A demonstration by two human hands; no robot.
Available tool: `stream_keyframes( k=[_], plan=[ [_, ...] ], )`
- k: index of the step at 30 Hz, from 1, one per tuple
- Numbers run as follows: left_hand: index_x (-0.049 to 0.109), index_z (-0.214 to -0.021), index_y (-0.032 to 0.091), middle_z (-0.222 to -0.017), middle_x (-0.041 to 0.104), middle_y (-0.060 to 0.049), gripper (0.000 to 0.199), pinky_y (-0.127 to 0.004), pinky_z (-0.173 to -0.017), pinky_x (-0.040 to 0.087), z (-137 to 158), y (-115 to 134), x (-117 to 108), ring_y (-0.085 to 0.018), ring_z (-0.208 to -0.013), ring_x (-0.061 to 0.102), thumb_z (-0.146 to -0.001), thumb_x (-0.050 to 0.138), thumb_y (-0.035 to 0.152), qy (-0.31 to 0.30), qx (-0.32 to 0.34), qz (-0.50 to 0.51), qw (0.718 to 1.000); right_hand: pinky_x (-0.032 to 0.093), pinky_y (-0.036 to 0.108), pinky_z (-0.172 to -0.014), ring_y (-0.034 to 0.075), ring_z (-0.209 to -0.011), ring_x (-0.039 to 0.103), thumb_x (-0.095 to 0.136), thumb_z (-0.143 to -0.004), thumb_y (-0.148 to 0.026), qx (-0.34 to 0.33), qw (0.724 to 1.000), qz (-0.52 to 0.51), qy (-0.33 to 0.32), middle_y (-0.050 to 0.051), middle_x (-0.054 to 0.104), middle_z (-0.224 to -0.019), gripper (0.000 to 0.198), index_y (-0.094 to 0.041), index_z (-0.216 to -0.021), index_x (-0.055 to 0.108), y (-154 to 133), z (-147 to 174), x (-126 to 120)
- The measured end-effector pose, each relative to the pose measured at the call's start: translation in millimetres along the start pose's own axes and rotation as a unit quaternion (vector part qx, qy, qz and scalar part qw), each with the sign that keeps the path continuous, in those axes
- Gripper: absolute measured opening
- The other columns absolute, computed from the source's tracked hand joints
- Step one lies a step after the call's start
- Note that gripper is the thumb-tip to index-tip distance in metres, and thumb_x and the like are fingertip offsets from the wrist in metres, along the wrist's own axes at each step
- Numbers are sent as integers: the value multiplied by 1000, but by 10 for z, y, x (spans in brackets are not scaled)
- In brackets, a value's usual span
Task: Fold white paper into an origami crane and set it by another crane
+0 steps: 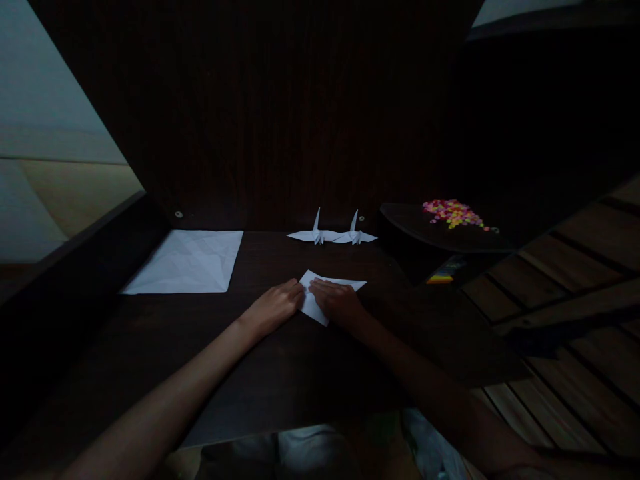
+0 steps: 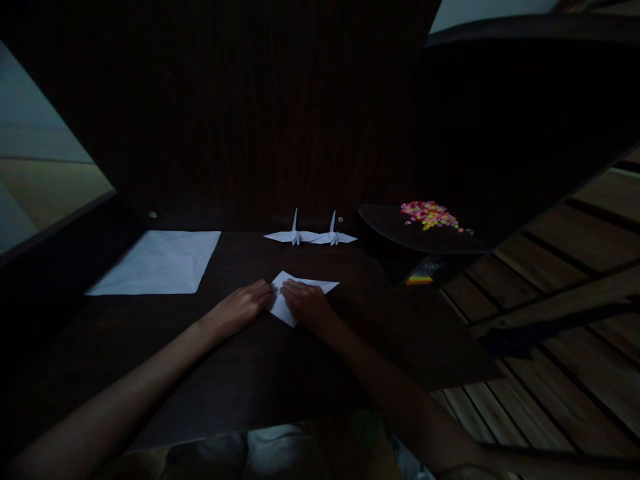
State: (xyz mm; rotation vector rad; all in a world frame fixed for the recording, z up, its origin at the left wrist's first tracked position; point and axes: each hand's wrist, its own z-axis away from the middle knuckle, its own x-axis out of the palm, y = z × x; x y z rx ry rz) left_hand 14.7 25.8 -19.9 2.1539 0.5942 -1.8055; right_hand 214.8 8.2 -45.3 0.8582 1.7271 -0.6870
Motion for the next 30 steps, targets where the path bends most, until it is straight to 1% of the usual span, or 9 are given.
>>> stream_keyframes(
  k=[5, 8, 11, 18, 24, 30],
  plan=[
    [61, -90, 9, -96, 61, -11, 19, -32, -79, 49, -14, -27, 14, -22, -92, 55, -91, 43, 4, -8, 27, -8, 1000, 55, 35, -89, 24, -112, 62, 46, -91, -11, -13, 1000, 18, -2, 14, 66, -118, 26, -13, -106, 67, -6, 0, -14],
    [61, -91, 8, -95, 61, -11, 20, -33, -79, 49, -17, -37, 16, -22, -90, 56, -92, 42, 5, -16, 37, -17, 999, 55, 33, -88, 23, -111, 63, 46, -91, -11, -19, 999, 43, -4, 13, 67, -118, 26, -13, -107, 66, -8, 7, 9],
    [61, -92, 8, -95, 61, -11, 20, -32, -77, 50, -13, -32, 6, -21, -89, 57, -92, 41, 5, -23, 32, -28, 999, 54, 33, -88, 23, -110, 63, 46, -91, -9, -23, 998, 67, -5, 13, 66, -119, 26, -13, -109, 65, -14, 14, 34],
    [61, -93, 8, -96, 61, -10, 18, -31, -77, 50, 3, -12, 19, -21, -91, 57, -92, 43, 5, -15, 26, -42, 999, 54, 33, -87, 23, -108, 64, 45, -92, -9, -30, 995, 89, -22, 15, 67, -117, 25, -11, -107, 65, -37, 2, 22],
    [61, -91, 8, -93, 61, -10, 18, -31, -75, 51, -3, -14, 42, -20, -86, 57, -92, 43, 6, -3, 34, -37, 999, 54, 35, -85, 25, -104, 65, 45, -93, -9, -32, 995, 94, -28, 16, 67, -114, 23, -10, -105, 65, -50, -4, 13],
    [61, -93, 8, -95, 61, -11, 18, -31, -77, 51, 3, -23, 37, -20, -89, 57, -92, 43, 5, 1, 35, -41, 999, 54, 36, -86, 25, -104, 65, 43, -93, -8, -34, 995, 93, -23, 17, 68, -111, 24, -9, -104, 64, -61, -1, 20]
  ],
)
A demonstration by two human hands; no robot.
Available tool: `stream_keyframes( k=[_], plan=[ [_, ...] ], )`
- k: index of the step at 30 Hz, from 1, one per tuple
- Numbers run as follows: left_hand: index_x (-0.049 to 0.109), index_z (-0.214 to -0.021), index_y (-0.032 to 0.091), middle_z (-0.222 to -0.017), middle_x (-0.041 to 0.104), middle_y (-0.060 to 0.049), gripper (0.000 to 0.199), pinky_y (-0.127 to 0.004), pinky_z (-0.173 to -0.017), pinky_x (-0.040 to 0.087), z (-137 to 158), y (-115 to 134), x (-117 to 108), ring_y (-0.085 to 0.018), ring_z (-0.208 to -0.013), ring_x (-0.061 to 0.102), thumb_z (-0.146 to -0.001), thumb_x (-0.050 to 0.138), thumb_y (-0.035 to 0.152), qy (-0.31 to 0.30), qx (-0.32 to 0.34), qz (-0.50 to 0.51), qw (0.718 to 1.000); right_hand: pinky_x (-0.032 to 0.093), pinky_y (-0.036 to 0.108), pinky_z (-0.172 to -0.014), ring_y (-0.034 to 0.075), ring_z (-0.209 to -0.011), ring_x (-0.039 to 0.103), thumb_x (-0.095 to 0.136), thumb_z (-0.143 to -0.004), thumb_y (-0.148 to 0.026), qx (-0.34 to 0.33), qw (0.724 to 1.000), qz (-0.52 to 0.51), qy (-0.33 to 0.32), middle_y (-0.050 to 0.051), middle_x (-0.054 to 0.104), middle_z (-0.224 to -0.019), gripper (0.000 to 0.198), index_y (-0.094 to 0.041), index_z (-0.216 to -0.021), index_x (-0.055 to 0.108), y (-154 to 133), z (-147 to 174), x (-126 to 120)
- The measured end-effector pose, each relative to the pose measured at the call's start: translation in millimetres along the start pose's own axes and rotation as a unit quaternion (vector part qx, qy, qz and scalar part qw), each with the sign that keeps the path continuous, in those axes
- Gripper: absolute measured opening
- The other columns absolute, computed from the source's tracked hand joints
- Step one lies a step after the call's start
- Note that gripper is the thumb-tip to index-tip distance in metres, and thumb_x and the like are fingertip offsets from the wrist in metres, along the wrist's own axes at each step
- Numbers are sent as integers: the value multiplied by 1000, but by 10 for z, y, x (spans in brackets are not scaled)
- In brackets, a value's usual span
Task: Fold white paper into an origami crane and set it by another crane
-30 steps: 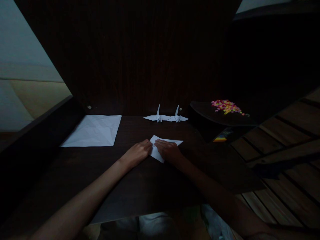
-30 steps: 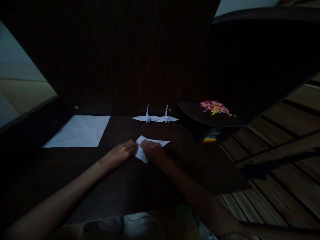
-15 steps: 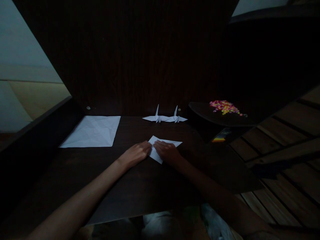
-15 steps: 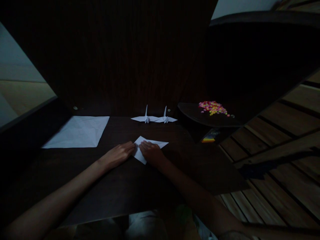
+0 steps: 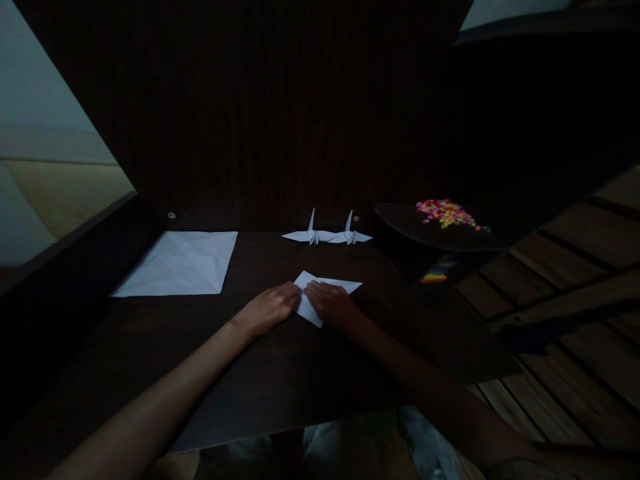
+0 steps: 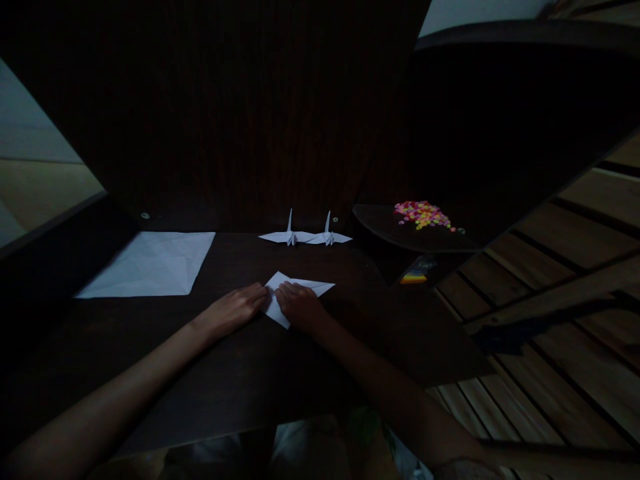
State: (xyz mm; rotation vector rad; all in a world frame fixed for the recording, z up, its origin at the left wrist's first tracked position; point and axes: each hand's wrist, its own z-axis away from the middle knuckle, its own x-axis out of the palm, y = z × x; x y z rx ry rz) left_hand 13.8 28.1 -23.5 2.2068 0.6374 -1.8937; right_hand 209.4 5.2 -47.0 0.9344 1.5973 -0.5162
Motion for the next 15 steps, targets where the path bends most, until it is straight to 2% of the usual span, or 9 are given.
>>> stream_keyframes(
  k=[9, 15],
  plan=[
    [61, -91, 8, -94, 62, -10, 17, -31, -77, 50, -11, -3, -7, -20, -87, 58, -91, 45, 5, -10, -4, 8, 1000, 53, 34, -87, 23, -107, 63, 42, -93, -9, 3, 1000, -6, -24, 16, 66, -115, 25, -10, -107, 63, 6, -6, -24],
    [61, -90, 10, -94, 62, -10, 20, -31, -78, 49, -11, -16, -16, -20, -86, 58, -92, 42, 5, -7, -1, 12, 1000, 51, 38, -91, 25, -113, 60, 40, -92, -10, 17, 997, -57, -56, 18, 64, -119, 29, -9, -112, 61, 16, 5, -102]
  ],
)
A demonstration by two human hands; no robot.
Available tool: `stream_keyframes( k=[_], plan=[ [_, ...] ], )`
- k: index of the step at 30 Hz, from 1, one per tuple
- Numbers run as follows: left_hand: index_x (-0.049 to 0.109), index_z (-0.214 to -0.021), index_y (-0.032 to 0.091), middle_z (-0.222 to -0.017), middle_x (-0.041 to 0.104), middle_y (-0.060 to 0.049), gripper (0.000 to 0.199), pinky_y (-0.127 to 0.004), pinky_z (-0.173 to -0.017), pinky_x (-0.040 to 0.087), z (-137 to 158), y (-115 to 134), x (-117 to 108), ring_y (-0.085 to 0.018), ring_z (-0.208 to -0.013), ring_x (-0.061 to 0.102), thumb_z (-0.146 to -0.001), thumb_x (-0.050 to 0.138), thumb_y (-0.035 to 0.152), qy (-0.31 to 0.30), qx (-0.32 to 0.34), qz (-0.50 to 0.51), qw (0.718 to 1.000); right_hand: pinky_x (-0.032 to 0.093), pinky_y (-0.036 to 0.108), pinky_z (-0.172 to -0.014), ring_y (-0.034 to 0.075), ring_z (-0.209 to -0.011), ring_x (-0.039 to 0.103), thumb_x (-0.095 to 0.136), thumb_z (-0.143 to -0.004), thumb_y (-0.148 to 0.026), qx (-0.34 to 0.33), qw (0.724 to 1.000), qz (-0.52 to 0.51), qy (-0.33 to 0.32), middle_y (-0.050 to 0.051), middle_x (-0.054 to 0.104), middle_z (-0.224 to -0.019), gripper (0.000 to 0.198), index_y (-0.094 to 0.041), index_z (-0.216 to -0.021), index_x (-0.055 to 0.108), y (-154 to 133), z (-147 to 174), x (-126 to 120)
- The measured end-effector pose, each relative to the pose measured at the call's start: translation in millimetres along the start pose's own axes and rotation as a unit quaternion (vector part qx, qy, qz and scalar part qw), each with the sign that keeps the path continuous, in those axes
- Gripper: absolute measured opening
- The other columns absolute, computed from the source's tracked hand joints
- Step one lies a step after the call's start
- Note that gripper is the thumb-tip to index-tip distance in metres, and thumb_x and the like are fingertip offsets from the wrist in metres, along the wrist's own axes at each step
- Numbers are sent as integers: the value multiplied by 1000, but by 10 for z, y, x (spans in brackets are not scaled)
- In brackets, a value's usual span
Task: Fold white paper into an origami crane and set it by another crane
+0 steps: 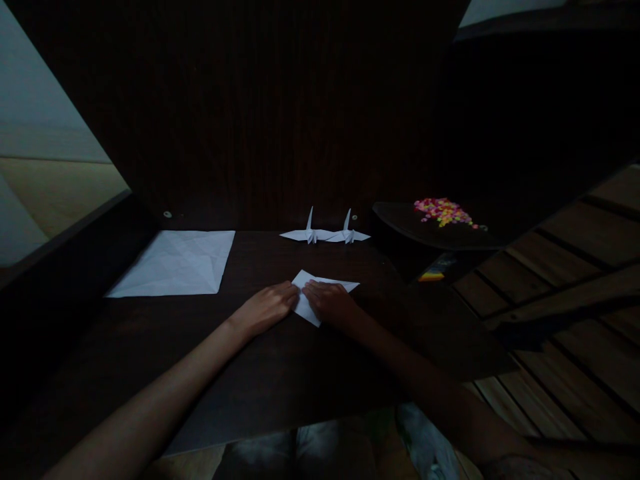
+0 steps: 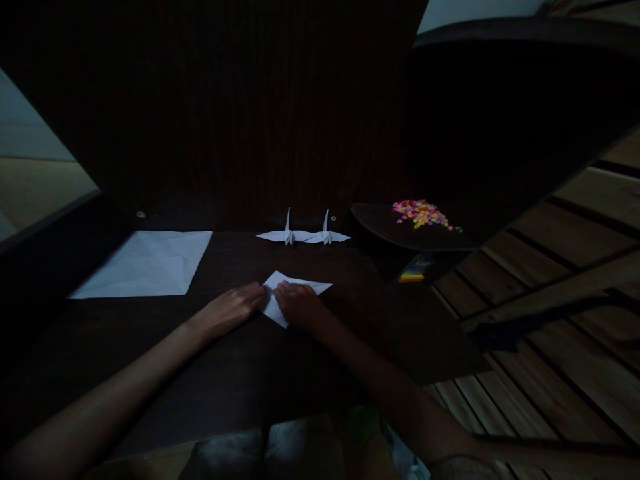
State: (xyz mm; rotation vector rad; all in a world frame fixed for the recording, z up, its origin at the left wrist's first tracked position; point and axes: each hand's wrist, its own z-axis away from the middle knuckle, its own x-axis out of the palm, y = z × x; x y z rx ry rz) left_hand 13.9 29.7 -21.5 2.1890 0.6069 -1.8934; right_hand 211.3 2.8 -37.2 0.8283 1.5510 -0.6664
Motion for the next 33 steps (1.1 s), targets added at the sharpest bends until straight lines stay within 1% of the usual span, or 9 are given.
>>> stream_keyframes(
  k=[3, 7, 12, 14, 16, 19, 23, 28, 33],
  plan=[
    [62, -92, 11, -96, 63, -10, 18, -33, -81, 49, 32, -46, 3, -20, -87, 58, -91, 45, 8, 14, -7, 28, 999, 50, 40, -93, 27, -120, 55, 47, -86, -15, 7, 1000, -20, -8, 18, 60, -127, 36, -9, -120, 58, 5, 34, -52],
    [64, -103, 13, -106, 64, -10, 22, -39, -92, 46, 126, -127, 1, -22, -97, 57, -90, 48, 16, 66, -42, 126, 989, 49, 42, -96, 27, -122, 54, 50, -81, -20, -7, 999, -42, 6, 18, 58, -130, 44, -7, -123, 58, 33, 78, -51],
    [69, -107, 16, -115, 64, -10, 30, -44, -96, 44, 220, -163, -48, -24, -107, 54, -81, 55, 17, 71, -53, 219, 972, 47, 40, -99, 25, -119, 57, 53, -84, -24, -25, 991, -98, 86, 18, 62, -124, 36, -8, -113, 65, 106, 91, 34],
    [70, -106, 18, -117, 63, -9, 30, -45, -96, 44, 230, -145, -77, -25, -109, 53, -79, 57, 16, 66, -55, 247, 965, 42, 42, -105, 24, -118, 58, 54, -86, -28, -40, 984, -130, 114, 17, 64, -122, 32, -10, -109, 66, 141, 87, 54],
    [71, -104, 19, -118, 63, -9, 28, -45, -97, 43, 228, -116, -102, -25, -110, 52, -79, 58, 17, 61, -56, 272, 959, 35, 47, -110, 23, -119, 57, 56, -87, -29, -61, 976, -166, 124, 16, 64, -122, 29, -12, -109, 66, 174, 82, 60],
    [71, -101, 19, -113, 66, -8, 24, -43, -97, 43, 212, -85, -105, -22, -108, 54, -84, 55, 15, 62, -66, 308, 947, 30, 49, -113, 22, -124, 53, 57, -88, -29, -84, 965, -219, 113, 14, 62, -126, 30, -14, -112, 65, 211, 75, 62],
    [69, -103, 18, -102, 70, -6, 27, -38, -94, 45, 186, -93, -22, -18, -100, 60, -90, 46, 12, 100, -80, 338, 932, 36, 45, -111, 22, -126, 51, 58, -88, -30, -76, 955, -271, 90, 13, 59, -128, 33, -14, -117, 64, 226, 63, 66],
    [69, -107, 18, -105, 71, -7, 23, -34, -92, 49, 175, -107, 87, -16, -101, 62, -91, 53, 20, 129, -78, 362, 920, 37, 43, -110, 21, -126, 51, 58, -88, -29, -68, 952, -287, 79, 12, 58, -129, 34, -15, -118, 64, 224, 53, 41],
    [67, -114, 20, -112, 69, -8, 27, -36, -93, 51, 168, -93, 101, -18, -107, 60, -88, 60, 24, 130, -88, 343, 926, 35, 43, -112, 20, -127, 50, 59, -88, -28, -62, 951, -297, 63, 11, 57, -130, 34, -16, -119, 63, 227, 58, 8]
  ],
)
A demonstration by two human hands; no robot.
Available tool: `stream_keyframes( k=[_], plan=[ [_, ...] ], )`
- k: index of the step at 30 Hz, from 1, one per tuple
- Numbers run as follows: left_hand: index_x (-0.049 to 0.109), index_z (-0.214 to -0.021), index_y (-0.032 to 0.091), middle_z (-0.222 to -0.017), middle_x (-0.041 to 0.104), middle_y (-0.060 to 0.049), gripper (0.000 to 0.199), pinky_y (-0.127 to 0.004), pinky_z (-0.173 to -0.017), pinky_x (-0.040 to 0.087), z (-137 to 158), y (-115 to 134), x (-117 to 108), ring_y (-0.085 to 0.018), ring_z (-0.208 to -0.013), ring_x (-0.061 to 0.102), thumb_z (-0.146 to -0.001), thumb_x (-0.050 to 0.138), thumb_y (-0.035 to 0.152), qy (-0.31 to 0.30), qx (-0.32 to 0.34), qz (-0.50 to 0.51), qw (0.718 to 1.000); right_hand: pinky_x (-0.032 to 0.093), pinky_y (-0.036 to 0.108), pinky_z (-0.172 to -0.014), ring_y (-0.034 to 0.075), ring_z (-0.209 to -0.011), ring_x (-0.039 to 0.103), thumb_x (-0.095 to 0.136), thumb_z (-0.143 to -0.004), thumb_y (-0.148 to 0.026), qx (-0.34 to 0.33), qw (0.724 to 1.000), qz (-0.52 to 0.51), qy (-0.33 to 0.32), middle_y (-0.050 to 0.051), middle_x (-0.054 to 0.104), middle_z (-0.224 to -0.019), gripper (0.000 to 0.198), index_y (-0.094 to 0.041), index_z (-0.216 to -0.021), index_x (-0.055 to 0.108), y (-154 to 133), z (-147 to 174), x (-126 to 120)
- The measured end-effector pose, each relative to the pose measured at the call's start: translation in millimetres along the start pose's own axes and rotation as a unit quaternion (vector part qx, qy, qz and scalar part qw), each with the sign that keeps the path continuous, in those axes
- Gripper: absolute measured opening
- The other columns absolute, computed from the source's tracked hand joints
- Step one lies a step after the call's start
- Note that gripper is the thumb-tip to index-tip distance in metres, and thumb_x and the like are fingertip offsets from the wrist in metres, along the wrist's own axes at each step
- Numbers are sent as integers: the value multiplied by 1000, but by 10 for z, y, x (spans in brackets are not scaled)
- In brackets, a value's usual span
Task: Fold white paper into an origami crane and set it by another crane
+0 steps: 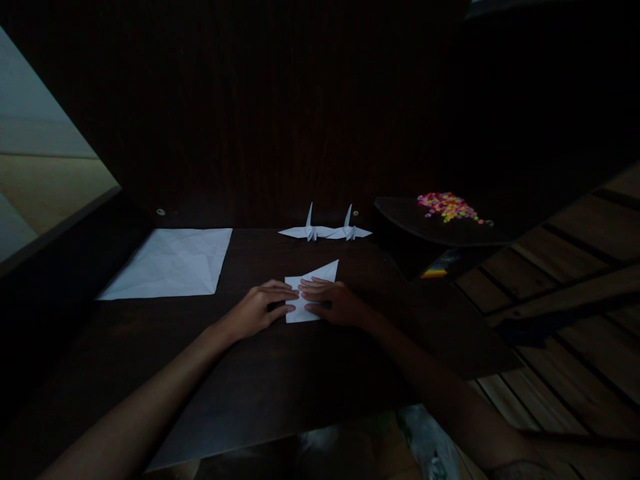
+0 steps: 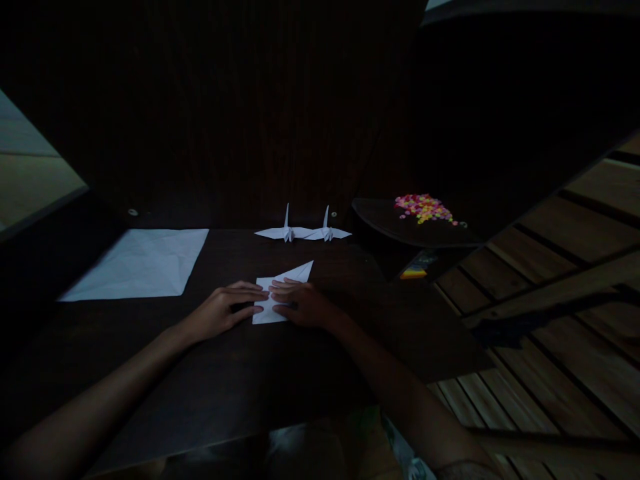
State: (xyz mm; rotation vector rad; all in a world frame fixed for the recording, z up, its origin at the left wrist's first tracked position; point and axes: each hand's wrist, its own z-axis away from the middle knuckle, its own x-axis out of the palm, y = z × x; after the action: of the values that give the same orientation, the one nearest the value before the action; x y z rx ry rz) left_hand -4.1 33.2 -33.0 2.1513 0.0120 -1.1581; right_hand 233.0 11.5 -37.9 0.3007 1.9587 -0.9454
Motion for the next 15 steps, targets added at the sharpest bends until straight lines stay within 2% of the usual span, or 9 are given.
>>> stream_keyframes(
  k=[9, 15],
  plan=[
    [68, -112, 21, -120, 66, -9, 26, -42, -94, 48, -18, 8, -10, -21, -112, 53, -90, 57, 28, -31, 20, -40, 999, 36, 45, -110, 22, -125, 52, 64, -83, -28, 20, 999, -25, 18, 12, 58, -129, 34, -17, -115, 66, 6, 1, 17],
    [67, -115, 21, -111, 69, -9, 29, -40, -94, 45, -4, 33, -54, -22, -111, 53, -91, 56, 31, -60, 6, -87, 994, 37, 45, -110, 23, -125, 52, 66, -82, -29, 21, 999, -32, 24, 12, 58, -129, 33, -18, -113, 67, 24, 8, 37]
  ],
)
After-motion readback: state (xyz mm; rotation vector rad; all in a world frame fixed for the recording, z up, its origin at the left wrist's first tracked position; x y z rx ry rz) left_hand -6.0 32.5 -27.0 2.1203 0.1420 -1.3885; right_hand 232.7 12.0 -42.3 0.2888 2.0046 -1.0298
